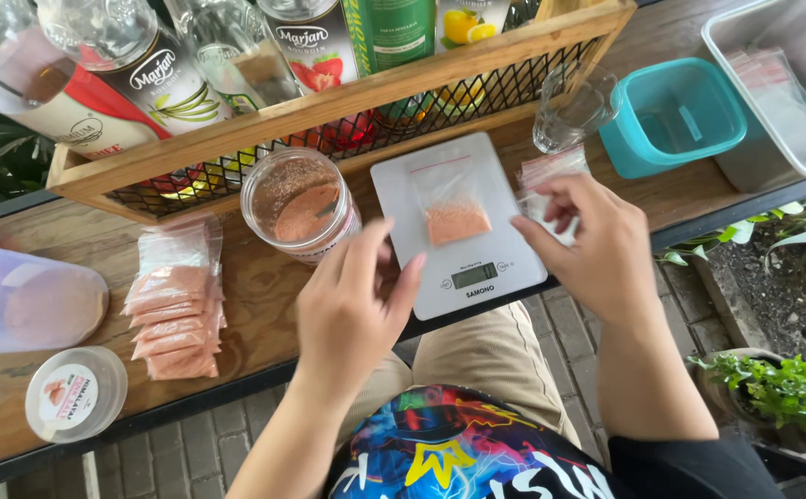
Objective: The person scoops pink Himalayan salt from a large container using a small spoon and pours it into small plastic bags. They place the bags on a digital scale to measure the weight, then seal the bags and set them aside.
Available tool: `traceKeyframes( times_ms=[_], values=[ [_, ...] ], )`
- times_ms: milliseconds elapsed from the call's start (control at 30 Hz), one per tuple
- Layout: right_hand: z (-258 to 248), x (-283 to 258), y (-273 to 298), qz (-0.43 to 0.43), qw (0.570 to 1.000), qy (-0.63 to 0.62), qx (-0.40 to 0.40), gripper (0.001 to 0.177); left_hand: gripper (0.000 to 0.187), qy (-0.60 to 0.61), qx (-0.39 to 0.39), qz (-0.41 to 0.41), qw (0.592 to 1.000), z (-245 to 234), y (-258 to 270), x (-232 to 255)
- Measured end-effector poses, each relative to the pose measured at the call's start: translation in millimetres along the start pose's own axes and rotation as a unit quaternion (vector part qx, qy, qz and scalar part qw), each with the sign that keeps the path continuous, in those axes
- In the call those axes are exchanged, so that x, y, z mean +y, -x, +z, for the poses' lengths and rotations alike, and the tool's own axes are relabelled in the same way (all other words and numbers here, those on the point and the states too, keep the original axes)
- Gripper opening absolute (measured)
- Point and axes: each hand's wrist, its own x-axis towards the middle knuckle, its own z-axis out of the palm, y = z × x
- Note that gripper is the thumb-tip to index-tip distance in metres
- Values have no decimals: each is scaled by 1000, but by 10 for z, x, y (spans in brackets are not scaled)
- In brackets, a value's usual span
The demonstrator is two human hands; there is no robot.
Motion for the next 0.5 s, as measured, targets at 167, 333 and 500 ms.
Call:
traceKeyframes(
  times_ms=[167,333,500],
  values=[
    [-111,383,241,19,993,-71,93,14,11,33,41,126,991,-272,211,-312],
    [-22,799,322,-25,959,-207,192,30,19,63,28,122,990,-281,341,-475],
    [87,1203,267,-56,901,-323,284,44,23,91,33,75,992,-232,332,-489]
  ],
)
